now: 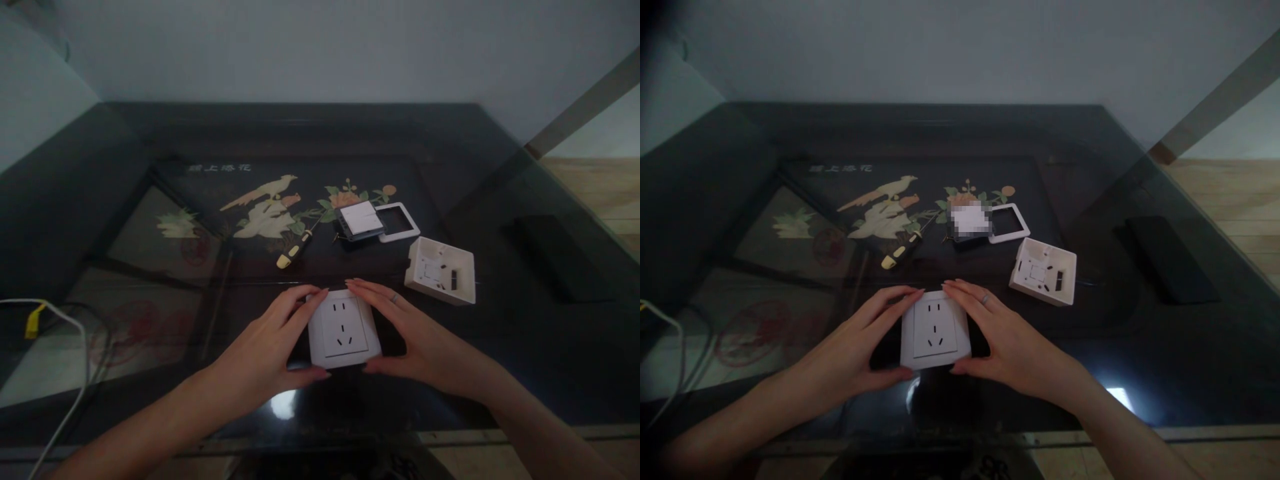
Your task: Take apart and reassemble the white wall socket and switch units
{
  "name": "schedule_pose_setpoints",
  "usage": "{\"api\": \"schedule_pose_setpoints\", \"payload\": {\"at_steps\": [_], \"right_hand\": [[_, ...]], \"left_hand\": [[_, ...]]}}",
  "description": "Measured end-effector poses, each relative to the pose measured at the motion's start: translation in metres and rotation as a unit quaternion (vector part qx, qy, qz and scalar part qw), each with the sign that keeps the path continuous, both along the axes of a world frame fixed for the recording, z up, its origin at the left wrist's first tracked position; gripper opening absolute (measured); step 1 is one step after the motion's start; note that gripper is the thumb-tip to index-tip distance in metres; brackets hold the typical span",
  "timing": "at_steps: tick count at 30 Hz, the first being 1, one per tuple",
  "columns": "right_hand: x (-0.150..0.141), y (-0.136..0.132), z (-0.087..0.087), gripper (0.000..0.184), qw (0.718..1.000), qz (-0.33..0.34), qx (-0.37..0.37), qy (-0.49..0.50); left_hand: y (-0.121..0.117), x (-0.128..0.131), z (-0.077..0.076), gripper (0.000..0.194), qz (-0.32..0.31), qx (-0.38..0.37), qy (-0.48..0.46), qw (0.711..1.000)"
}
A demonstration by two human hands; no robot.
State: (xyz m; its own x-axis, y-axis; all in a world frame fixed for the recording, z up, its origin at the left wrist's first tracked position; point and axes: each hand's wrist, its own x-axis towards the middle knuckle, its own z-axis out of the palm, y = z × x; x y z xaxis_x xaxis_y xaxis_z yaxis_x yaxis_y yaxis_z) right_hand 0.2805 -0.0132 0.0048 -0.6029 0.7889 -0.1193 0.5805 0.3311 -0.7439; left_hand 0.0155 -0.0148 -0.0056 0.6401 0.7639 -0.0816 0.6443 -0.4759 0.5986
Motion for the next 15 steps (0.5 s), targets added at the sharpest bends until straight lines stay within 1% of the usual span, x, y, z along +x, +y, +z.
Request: {"api": "schedule_pose_setpoints", "payload": {"at_steps": [7, 15], "right_hand": [[0.0002, -0.0005, -0.0029, 0.092, 0.999, -0.006, -0.032, -0.009], [-0.0002, 0.0017, -0.0059, 0.090, 0.999, 0.017, 0.013, -0.035]], "left_hand": [[-0.0013, 0.0015, 0.0013, 0.092, 0.014, -0.029, -0.022, 0.999], [-0.0020, 0.0006, 0.0005, 0.096, 0.004, -0.029, -0.024, 0.999]]}}
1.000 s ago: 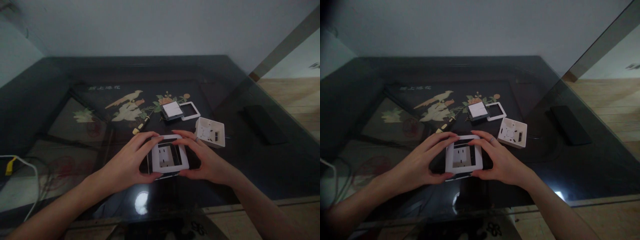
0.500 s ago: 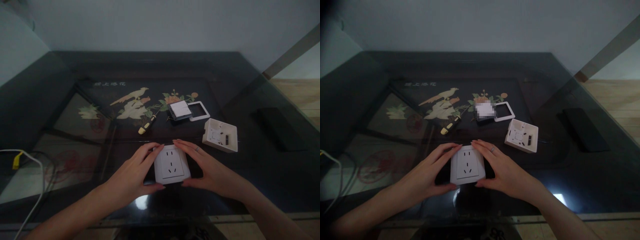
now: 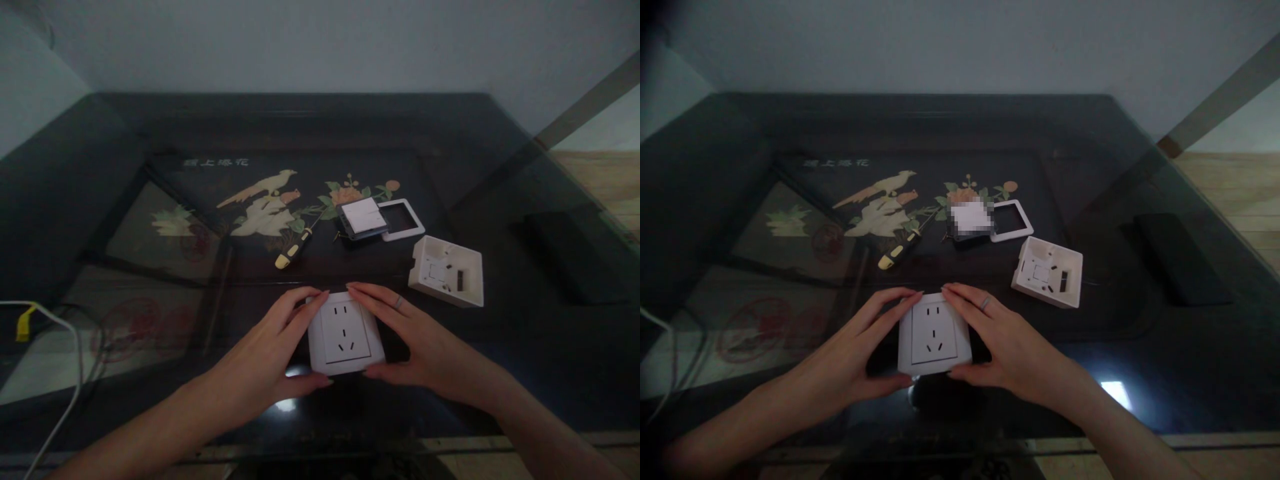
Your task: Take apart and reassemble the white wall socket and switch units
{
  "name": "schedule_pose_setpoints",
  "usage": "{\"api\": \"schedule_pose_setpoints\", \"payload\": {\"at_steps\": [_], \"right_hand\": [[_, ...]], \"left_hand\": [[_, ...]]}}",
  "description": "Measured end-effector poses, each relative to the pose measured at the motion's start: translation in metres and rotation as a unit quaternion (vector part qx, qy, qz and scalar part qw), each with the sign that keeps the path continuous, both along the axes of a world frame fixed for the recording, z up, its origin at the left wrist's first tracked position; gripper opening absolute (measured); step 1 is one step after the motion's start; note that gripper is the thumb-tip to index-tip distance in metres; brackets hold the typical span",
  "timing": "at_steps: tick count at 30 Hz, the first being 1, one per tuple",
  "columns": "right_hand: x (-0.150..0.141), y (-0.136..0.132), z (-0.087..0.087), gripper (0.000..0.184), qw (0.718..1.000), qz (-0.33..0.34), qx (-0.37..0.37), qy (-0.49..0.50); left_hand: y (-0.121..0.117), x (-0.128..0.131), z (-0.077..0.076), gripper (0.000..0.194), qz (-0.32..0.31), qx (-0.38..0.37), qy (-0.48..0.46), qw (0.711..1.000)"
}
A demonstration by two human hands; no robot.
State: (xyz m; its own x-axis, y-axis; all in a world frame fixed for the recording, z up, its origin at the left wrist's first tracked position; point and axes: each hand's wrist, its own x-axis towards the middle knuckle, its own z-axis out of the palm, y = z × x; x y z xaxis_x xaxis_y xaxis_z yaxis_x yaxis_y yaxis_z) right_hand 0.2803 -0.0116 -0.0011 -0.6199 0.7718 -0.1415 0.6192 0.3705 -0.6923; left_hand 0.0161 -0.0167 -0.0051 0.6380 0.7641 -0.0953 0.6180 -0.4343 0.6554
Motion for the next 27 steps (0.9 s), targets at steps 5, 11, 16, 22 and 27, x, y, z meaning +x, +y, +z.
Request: {"api": "schedule_pose_setpoints", "payload": {"at_steps": [5, 11, 16, 22, 27], "right_hand": [[0.0003, -0.0012, 0.0027, 0.089, 1.000, 0.007, 0.007, -0.011], [0.0004, -0.0014, 0.0023, 0.090, 1.000, 0.007, 0.002, -0.009], [-0.0004, -0.0007, 0.0020, 0.089, 1.000, 0.003, -0.012, 0.001], [-0.0018, -0.0014, 0.0028, 0.088, 0.999, -0.016, -0.036, 0.026], [-0.0031, -0.0016, 0.0040, 0.088, 0.997, -0.029, -0.054, 0.039]], "left_hand": [[0.0014, 0.0012, 0.0020, 0.097, 0.002, -0.007, 0.006, 1.000], [0.0012, 0.0008, 0.0011, 0.096, -0.003, -0.004, -0.002, 1.000], [0.0020, 0.0012, -0.0001, 0.096, -0.003, -0.006, -0.014, 1.000], [0.0006, 0.0019, -0.0014, 0.094, 0.016, -0.020, -0.026, 0.999], [-0.0012, 0.0020, -0.0014, 0.090, 0.013, -0.035, -0.021, 0.999]]}}
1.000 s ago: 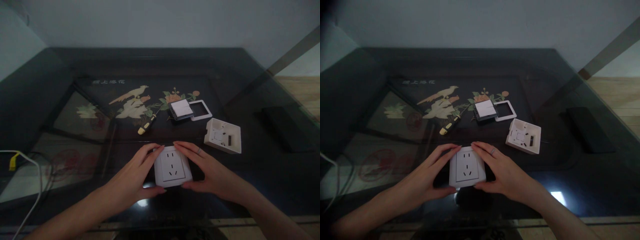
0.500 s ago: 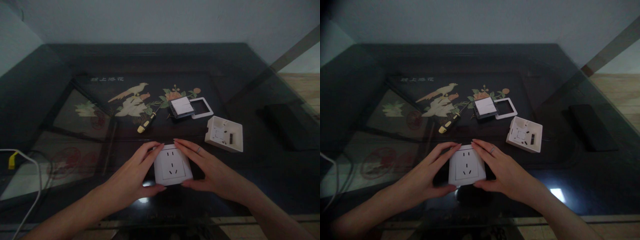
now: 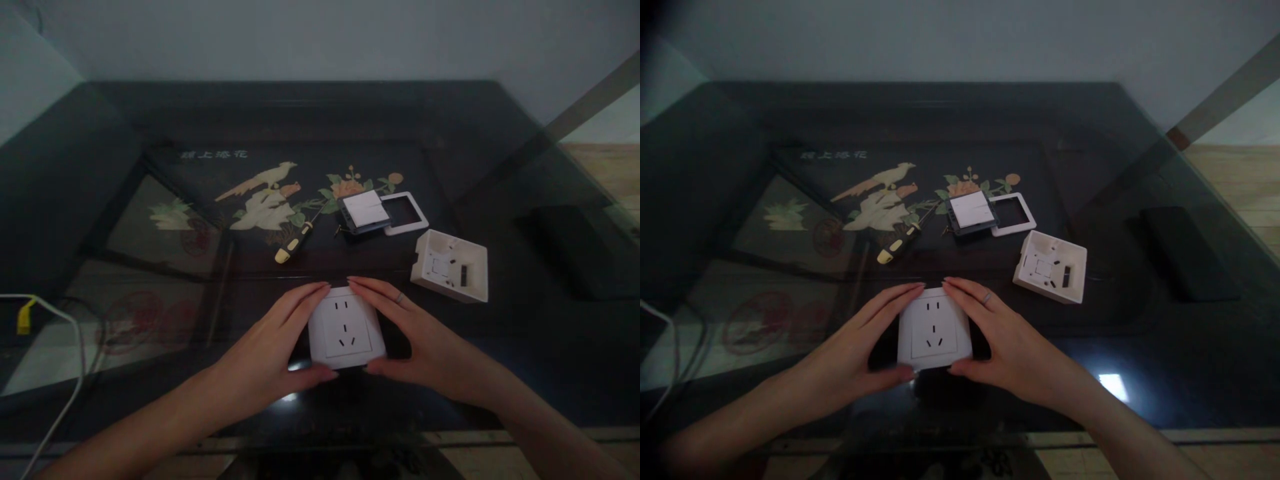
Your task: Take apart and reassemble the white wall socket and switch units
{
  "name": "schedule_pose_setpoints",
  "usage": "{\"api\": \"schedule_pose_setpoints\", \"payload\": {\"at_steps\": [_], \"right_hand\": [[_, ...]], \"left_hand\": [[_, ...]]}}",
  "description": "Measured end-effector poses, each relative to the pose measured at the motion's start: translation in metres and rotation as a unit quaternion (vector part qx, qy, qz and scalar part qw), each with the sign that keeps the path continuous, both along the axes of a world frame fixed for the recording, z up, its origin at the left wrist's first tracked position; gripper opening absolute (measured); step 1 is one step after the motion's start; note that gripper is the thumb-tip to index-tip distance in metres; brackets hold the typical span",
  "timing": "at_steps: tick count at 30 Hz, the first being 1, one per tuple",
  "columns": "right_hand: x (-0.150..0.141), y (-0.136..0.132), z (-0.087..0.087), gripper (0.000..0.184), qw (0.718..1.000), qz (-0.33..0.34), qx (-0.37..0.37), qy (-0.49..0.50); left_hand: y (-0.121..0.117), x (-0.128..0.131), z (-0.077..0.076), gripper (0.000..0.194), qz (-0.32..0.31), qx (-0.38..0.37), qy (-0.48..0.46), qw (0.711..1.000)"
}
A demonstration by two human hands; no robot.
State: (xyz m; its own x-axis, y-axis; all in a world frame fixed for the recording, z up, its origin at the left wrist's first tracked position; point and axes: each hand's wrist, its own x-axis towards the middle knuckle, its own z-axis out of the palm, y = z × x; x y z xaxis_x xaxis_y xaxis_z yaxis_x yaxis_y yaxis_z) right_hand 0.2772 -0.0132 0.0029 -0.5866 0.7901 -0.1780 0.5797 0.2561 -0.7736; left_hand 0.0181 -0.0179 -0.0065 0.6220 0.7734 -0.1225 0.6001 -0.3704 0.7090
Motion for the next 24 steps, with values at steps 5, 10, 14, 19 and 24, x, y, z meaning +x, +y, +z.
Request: {"api": "schedule_pose_setpoints", "payload": {"at_steps": [5, 10, 14, 19, 24], "right_hand": [[0.0004, 0.0003, 0.0007, 0.087, 1.000, -0.008, -0.020, 0.017], [-0.0008, -0.0011, -0.0015, 0.079, 1.000, -0.022, -0.017, 0.015], [-0.0025, -0.0033, -0.0013, 0.079, 1.000, -0.025, -0.013, 0.013], [-0.0043, -0.0040, -0.0007, 0.080, 0.999, -0.029, -0.015, 0.006], [-0.0039, -0.0032, -0.0026, 0.083, 1.000, -0.021, -0.009, -0.005]], "left_hand": [[-0.0017, 0.0029, 0.0013, 0.084, 0.020, -0.005, -0.002, 1.000], [-0.0032, 0.0065, 0.0026, 0.085, 0.045, -0.041, -0.008, 0.998], [-0.0037, 0.0084, 0.0030, 0.087, 0.056, -0.054, -0.021, 0.997], [-0.0031, 0.0093, 0.0033, 0.089, 0.065, -0.062, -0.024, 0.996], [-0.0017, 0.0074, 0.0029, 0.087, 0.057, -0.051, -0.014, 0.997]]}}
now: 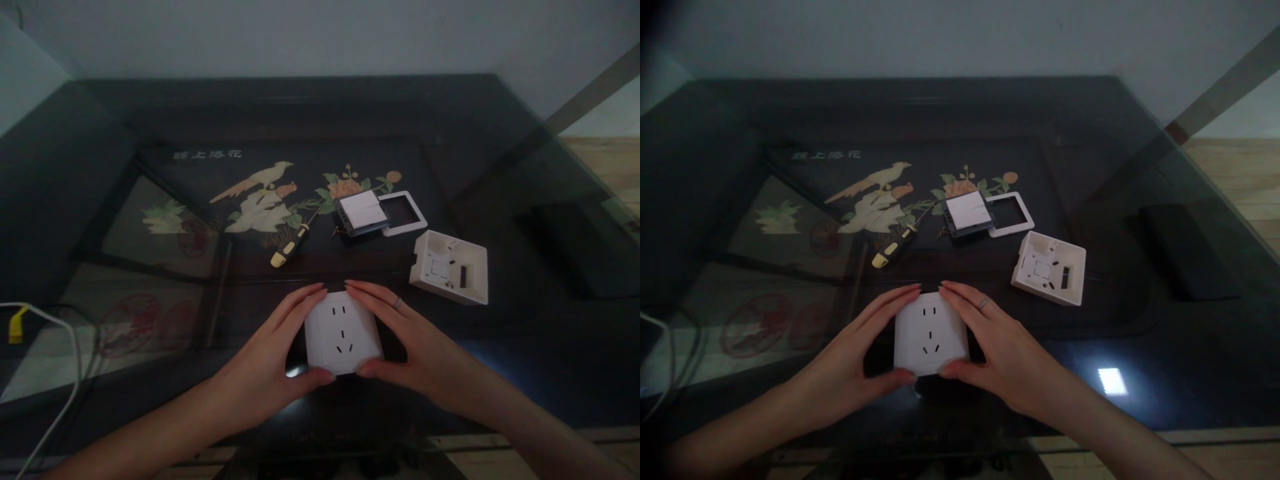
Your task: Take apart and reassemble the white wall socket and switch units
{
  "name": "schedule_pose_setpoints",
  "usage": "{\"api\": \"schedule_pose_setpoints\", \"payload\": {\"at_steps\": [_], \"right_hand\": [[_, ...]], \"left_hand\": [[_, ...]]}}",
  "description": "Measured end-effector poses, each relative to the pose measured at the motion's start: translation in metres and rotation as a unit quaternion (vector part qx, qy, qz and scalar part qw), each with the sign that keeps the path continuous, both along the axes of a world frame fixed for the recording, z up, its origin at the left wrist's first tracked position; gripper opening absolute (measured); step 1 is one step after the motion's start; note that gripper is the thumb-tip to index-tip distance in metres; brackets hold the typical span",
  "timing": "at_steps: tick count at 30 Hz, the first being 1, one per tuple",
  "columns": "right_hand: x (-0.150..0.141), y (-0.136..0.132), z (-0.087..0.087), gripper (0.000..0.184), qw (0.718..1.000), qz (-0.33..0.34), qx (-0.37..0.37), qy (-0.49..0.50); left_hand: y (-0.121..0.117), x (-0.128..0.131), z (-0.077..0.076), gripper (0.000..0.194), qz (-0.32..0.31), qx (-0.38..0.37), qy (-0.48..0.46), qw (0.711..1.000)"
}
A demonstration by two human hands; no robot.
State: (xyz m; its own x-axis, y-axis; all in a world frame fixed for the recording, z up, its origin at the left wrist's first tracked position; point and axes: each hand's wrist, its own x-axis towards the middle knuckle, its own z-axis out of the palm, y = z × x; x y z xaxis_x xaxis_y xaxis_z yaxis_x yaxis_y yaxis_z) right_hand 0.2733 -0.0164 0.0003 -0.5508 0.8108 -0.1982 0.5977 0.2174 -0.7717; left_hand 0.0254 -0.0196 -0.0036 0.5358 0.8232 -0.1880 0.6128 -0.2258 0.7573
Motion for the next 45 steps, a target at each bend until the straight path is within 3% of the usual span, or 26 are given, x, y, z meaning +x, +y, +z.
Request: {"api": "schedule_pose_setpoints", "payload": {"at_steps": [8, 13, 17, 20, 26, 31, 35, 38, 41, 45], "right_hand": [[0.001, 0.006, 0.001, 0.084, 0.997, 0.037, 0.060, -0.035], [0.003, 0.008, 0.001, 0.087, 0.999, 0.030, 0.023, 0.002], [0.012, 0.013, 0.001, 0.101, 0.997, 0.013, -0.001, 0.082], [0.019, 0.017, 0.005, 0.094, 0.994, -0.010, 0.002, 0.113], [0.014, 0.011, 0.009, 0.095, 0.999, 0.030, -0.017, 0.034], [0.009, 0.007, 0.008, 0.091, 0.999, 0.044, -0.005, -0.009], [0.003, 0.004, 0.003, 0.103, 0.998, 0.053, -0.002, -0.031], [-0.009, 0.003, -0.007, 0.117, 0.996, 0.041, 0.031, -0.073], [-0.018, 0.004, -0.013, 0.118, 0.993, 0.006, 0.066, -0.094], [-0.008, 0.004, 0.000, 0.113, 0.997, -0.016, 0.076, -0.013]], "left_hand": [[0.002, -0.006, -0.005, 0.089, -0.060, 0.079, 0.010, 0.995], [0.005, -0.005, -0.005, 0.088, -0.049, 0.068, -0.007, 0.997], [0.013, -0.006, -0.001, 0.074, -0.045, 0.035, -0.054, 0.997], [0.020, -0.010, 0.003, 0.065, -0.028, 0.018, -0.050, 0.998], [0.020, -0.013, 0.001, 0.101, -0.065, 0.003, 0.006, 0.998], [0.016, -0.012, -0.002, 0.103, -0.068, 0.024, 0.018, 0.997], [0.015, -0.011, -0.010, 0.104, -0.059, 0.028, 0.022, 0.998], [0.014, -0.010, -0.026, 0.103, -0.046, 0.036, -0.002, 0.998], [0.011, -0.008, -0.041, 0.100, -0.036, 0.047, -0.041, 0.997], [0.012, -0.008, -0.037, 0.087, -0.039, 0.040, -0.141, 0.988]]}}
